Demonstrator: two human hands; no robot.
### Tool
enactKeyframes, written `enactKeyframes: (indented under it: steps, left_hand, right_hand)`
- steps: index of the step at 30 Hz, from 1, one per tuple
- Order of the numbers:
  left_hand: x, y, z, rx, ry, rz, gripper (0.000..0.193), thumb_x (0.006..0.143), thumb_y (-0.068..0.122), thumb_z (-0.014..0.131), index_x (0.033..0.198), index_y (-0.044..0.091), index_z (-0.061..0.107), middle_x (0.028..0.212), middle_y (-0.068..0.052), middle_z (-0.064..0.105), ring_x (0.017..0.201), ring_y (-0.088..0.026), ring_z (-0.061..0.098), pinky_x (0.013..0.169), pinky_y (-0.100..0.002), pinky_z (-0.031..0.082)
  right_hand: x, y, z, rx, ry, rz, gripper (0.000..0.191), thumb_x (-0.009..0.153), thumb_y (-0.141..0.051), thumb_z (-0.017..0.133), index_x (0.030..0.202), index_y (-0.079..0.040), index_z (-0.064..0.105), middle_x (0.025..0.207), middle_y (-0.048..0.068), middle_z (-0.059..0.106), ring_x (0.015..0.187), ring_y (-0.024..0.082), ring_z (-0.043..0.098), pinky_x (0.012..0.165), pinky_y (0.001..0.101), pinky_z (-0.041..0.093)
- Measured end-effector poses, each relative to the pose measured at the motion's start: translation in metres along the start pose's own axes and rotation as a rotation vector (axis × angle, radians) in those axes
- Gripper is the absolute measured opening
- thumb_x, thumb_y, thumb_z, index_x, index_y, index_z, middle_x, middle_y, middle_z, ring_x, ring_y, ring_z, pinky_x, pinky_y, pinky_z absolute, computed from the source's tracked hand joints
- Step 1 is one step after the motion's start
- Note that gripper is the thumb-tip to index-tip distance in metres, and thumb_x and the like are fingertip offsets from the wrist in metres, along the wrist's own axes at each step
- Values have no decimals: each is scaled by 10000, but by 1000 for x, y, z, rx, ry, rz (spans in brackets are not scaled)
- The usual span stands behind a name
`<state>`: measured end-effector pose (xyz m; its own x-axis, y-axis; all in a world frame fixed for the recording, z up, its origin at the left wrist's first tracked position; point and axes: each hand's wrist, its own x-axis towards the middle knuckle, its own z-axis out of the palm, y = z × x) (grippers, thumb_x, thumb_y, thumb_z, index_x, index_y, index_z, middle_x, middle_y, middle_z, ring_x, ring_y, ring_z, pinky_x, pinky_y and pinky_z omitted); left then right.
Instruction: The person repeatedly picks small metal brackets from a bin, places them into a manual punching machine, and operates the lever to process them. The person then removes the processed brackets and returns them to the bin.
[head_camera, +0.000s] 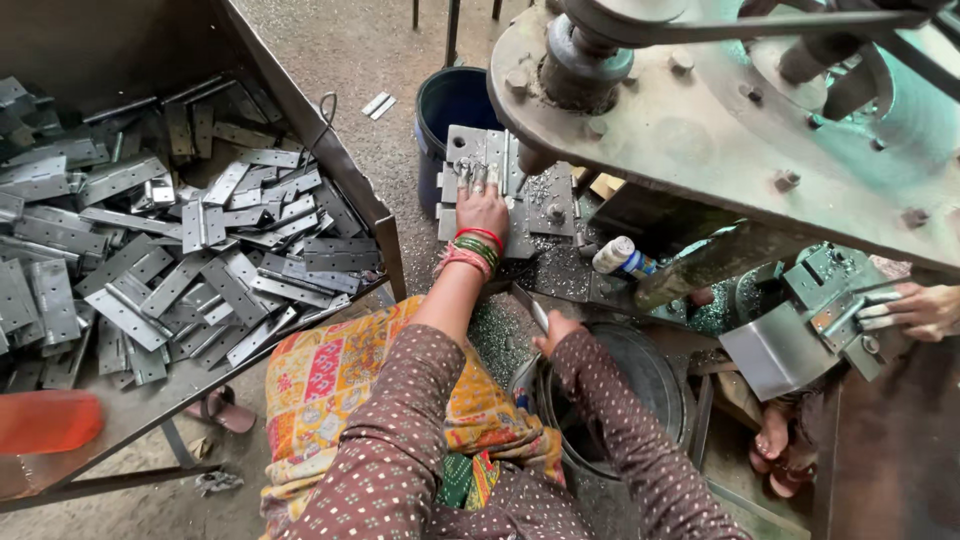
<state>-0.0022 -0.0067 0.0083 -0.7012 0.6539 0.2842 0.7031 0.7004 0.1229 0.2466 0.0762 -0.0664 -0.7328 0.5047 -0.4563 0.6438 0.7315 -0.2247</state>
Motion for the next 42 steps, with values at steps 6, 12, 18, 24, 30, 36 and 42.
enactKeyframes:
  steps: [6,12,18,24,30,36,42]
  left_hand:
    - [-2,4,-6,-2,86,-6,312,895,236,553,1047,79,776,1286,-118,641,1316,-295,533,1135,-549,318]
    - [-3,4,1,-32,48,-3,251,867,189,586,994,90,779,1257,-110,654,1229,-282,588,1066,-537,386]
    - [7,18,-4,-36,28,-37,322,922,201,574,1132,23,742,1436,-188,578,1341,-321,548,1121,-495,381]
    - [-63,-10,-25,-278,379,-7,266,973,201,565,1198,94,658,1326,-112,630,1228,-276,598,1099,-529,399]
    - [-142,-158,-19,124,330,-374,418,1016,189,563,1426,118,610,1464,-104,544,1304,-252,511,1194,-509,358]
    - [-136,-252,-17,129,-70,-18,577,671,281,633,1246,283,678,1429,-43,592,1269,-266,587,1066,-527,385]
    - [-131,-261,-25,95,-296,-65,177,993,181,546,1044,195,715,1046,-62,758,994,-271,730,882,-430,554]
  right_hand:
    - [-27,-1,60,-25,219,2,450,945,-360,694,1242,-55,550,945,250,730,869,420,711,769,498,583]
    - [2,27,35,15,57,23,458,842,-377,760,1128,-66,582,925,250,721,862,441,713,771,520,577]
    - [-11,23,58,-16,181,81,455,916,-414,704,1219,-107,561,1025,278,731,974,468,708,858,534,575]
    - [5,45,22,-24,5,137,541,901,-441,717,1239,-81,495,1079,291,727,1019,474,715,895,534,574]
    - [35,57,-8,-231,-23,122,530,891,-440,746,1191,-59,531,1118,255,729,1077,443,704,934,512,559]
    - [25,57,-7,-238,-6,139,510,884,-432,755,1161,-65,533,1095,255,726,1064,443,698,924,509,558]
    - [12,39,-17,-218,-30,153,508,884,-440,754,1158,-82,520,1083,247,727,1062,438,699,906,512,565]
